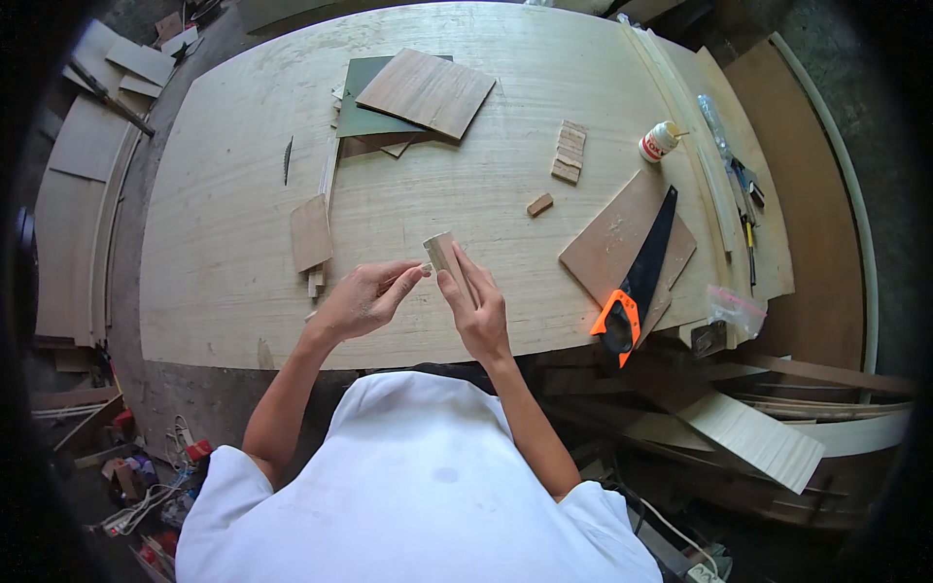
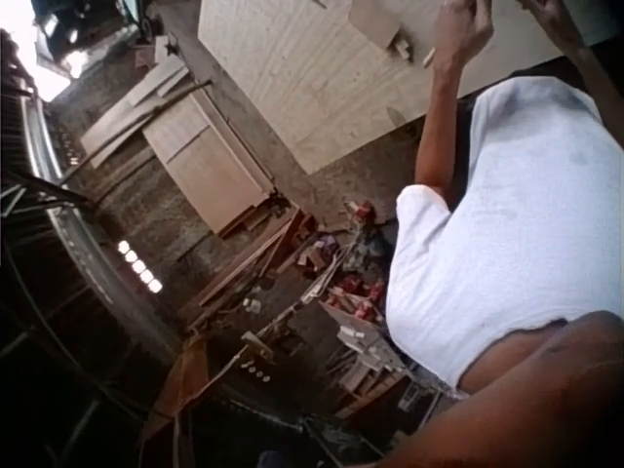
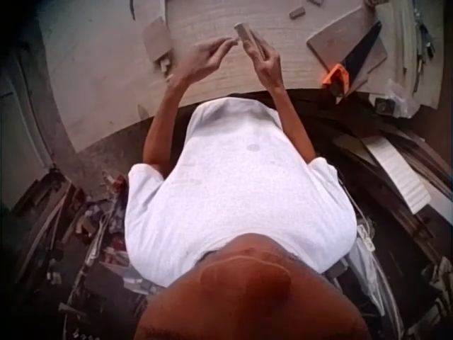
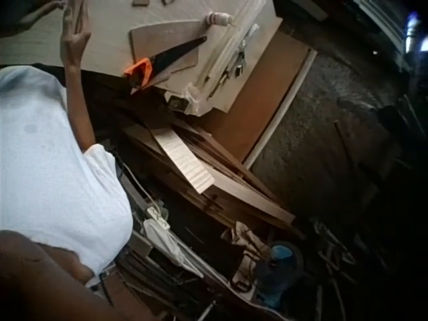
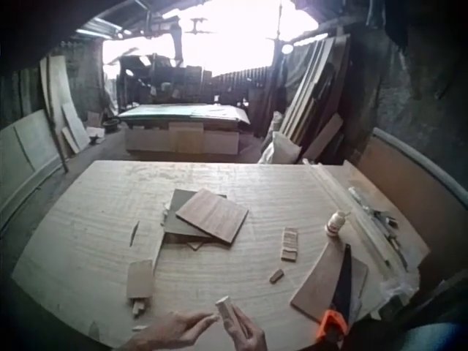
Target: Assembling and checking the fit of small wooden pieces at a workshop table.
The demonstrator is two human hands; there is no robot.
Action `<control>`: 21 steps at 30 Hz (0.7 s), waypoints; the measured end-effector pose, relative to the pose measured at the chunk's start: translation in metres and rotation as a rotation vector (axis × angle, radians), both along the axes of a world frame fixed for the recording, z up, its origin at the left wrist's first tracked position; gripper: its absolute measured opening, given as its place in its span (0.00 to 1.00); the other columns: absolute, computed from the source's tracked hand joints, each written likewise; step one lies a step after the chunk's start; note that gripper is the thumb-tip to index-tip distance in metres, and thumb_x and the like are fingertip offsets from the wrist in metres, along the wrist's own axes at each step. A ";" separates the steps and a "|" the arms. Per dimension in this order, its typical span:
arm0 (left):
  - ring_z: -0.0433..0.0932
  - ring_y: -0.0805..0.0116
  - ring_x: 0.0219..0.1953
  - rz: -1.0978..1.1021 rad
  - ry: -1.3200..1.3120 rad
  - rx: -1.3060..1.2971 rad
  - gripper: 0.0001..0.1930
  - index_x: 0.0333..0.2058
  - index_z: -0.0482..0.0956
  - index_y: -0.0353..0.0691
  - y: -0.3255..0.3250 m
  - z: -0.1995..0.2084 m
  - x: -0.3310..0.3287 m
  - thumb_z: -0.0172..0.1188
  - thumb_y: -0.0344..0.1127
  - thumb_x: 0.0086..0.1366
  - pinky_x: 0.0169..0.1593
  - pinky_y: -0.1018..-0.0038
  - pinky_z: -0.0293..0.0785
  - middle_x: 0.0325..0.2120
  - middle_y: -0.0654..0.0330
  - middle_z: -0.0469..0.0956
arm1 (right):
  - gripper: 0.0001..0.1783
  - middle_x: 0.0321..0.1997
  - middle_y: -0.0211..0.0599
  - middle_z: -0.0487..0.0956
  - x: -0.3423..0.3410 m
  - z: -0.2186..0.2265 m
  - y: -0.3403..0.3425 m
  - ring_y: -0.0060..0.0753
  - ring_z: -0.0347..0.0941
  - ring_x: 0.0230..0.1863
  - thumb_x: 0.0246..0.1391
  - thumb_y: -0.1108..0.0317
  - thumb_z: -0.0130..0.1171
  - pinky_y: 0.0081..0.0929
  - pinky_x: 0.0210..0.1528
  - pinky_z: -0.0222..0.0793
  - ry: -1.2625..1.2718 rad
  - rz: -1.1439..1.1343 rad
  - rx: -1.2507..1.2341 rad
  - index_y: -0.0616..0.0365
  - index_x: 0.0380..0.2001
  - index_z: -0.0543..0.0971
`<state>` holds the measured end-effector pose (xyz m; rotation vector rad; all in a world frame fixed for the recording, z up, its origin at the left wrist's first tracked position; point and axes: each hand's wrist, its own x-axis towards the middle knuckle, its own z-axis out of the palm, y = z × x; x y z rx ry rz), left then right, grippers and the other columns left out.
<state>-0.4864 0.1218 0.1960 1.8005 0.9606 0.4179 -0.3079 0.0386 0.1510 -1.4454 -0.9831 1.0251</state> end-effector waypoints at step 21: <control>0.84 0.62 0.35 -0.076 0.054 -0.173 0.20 0.50 0.85 0.38 0.015 0.010 -0.002 0.53 0.48 0.75 0.42 0.67 0.77 0.35 0.49 0.87 | 0.35 0.57 0.43 0.77 -0.010 0.015 -0.006 0.21 0.70 0.47 0.70 0.49 0.55 0.20 0.52 0.67 0.073 0.013 -0.023 0.59 0.72 0.66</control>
